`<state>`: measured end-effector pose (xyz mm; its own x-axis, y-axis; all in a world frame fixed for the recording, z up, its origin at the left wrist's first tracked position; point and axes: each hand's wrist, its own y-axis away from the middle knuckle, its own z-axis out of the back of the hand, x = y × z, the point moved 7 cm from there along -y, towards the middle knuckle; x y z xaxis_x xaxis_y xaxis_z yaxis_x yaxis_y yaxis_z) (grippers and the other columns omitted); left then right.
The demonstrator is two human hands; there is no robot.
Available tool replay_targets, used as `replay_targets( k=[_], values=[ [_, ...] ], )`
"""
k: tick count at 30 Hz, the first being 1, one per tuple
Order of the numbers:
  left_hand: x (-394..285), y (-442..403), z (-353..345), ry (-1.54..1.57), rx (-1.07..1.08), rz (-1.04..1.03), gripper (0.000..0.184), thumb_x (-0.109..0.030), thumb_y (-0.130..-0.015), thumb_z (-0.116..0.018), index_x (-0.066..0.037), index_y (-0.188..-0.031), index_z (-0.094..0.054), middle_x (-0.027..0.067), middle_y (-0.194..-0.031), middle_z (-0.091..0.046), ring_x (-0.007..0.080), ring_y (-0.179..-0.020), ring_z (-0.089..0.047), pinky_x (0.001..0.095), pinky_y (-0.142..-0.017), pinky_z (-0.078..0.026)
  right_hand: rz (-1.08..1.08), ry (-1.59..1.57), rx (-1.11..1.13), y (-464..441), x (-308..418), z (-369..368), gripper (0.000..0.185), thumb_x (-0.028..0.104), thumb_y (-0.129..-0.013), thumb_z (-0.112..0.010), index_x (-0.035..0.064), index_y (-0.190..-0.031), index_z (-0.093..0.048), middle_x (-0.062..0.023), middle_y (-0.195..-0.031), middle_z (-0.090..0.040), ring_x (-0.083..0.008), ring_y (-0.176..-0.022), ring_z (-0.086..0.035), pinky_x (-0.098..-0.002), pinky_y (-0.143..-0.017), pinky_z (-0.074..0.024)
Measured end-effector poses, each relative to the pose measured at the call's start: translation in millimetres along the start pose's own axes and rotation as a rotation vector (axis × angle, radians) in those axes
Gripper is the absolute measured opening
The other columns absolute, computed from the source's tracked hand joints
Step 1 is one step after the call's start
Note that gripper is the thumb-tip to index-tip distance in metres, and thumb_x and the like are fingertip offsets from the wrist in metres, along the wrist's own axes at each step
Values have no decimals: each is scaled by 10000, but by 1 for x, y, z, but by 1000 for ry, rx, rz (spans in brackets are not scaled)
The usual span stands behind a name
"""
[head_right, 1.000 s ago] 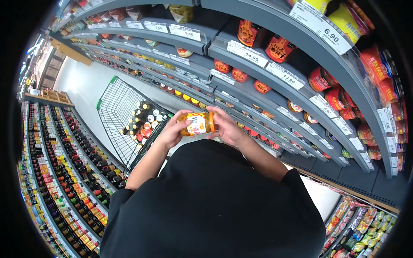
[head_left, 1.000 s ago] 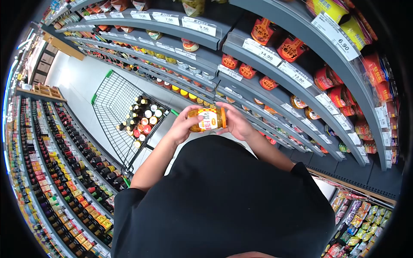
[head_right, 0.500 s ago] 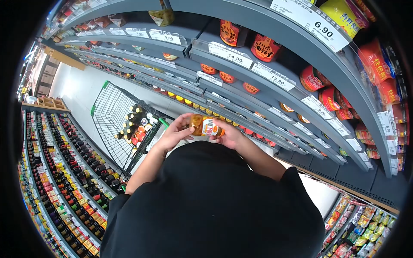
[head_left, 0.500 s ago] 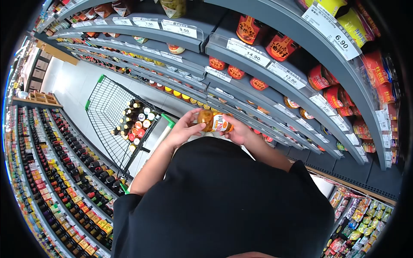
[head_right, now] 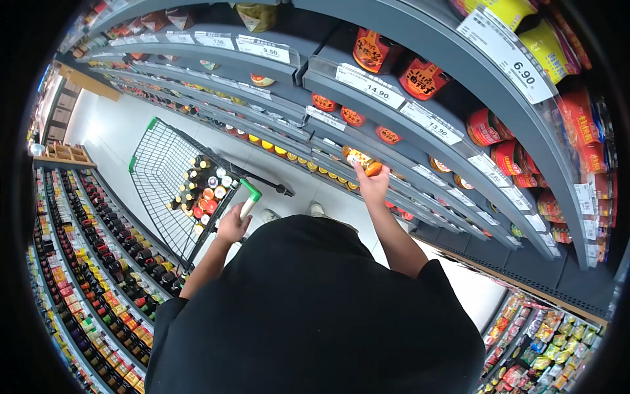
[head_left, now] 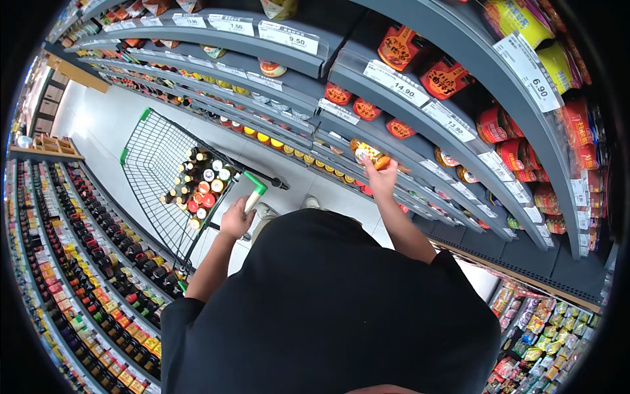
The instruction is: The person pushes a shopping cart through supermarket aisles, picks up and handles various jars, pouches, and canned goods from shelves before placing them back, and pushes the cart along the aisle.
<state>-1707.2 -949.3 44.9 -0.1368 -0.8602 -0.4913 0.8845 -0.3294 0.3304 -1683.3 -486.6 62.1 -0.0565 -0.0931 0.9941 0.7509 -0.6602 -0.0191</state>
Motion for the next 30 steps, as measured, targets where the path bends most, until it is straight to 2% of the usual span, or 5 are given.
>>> replay_targets(
  k=[3,4,13,22,30],
  values=[
    [-2,1,3,-22,55,67,394,-348,-907,-640,-150,-1233,-544,177,-999,-696,391,-938,-668,491,-819,-527,495,705,-152,3,49,-8,547,300,-766,-856,31,-1161,-589,-161,-1031,-665,-338,-879,-669,-431,-776,-546],
    [-4,1,5,-9,2,29,370,-345,-903,-645,-158,-1208,-550,174,-918,-702,395,-889,-676,497,-790,-531,338,731,-107,-1,39,-9,620,394,-730,-849,22,-1166,-612,-195,-1075,-656,-422,-995,-621,-504,-910,-492],
    [0,2,3,-2,-31,16,352,-345,-907,-636,-156,-1195,-562,172,-893,-706,392,-870,-679,496,-775,-531,400,1174,45,-34,59,-40,430,451,-795,-760,163,-1106,-685,-133,-1033,-680,-360,-950,-652,-471,-810,-531],
    [0,3,4,1,5,57,348,-376,-913,-631,-169,-1188,-574,152,-888,-710,372,-884,-681,486,-776,-525,168,1161,317,-56,54,-57,440,458,-912,-620,106,-1172,-662,-186,-1139,-651,-399,-1030,-616,-499,-876,-497],
    [1,6,10,-5,10,106,383,-423,-904,-651,-169,-1185,-594,145,-877,-712,361,-871,-686,465,-762,-528,397,1239,146,-40,56,-47,379,413,-936,-588,86,-1109,-675,-185,-1040,-668,-394,-944,-634,-511,-829,-498]
  ],
)
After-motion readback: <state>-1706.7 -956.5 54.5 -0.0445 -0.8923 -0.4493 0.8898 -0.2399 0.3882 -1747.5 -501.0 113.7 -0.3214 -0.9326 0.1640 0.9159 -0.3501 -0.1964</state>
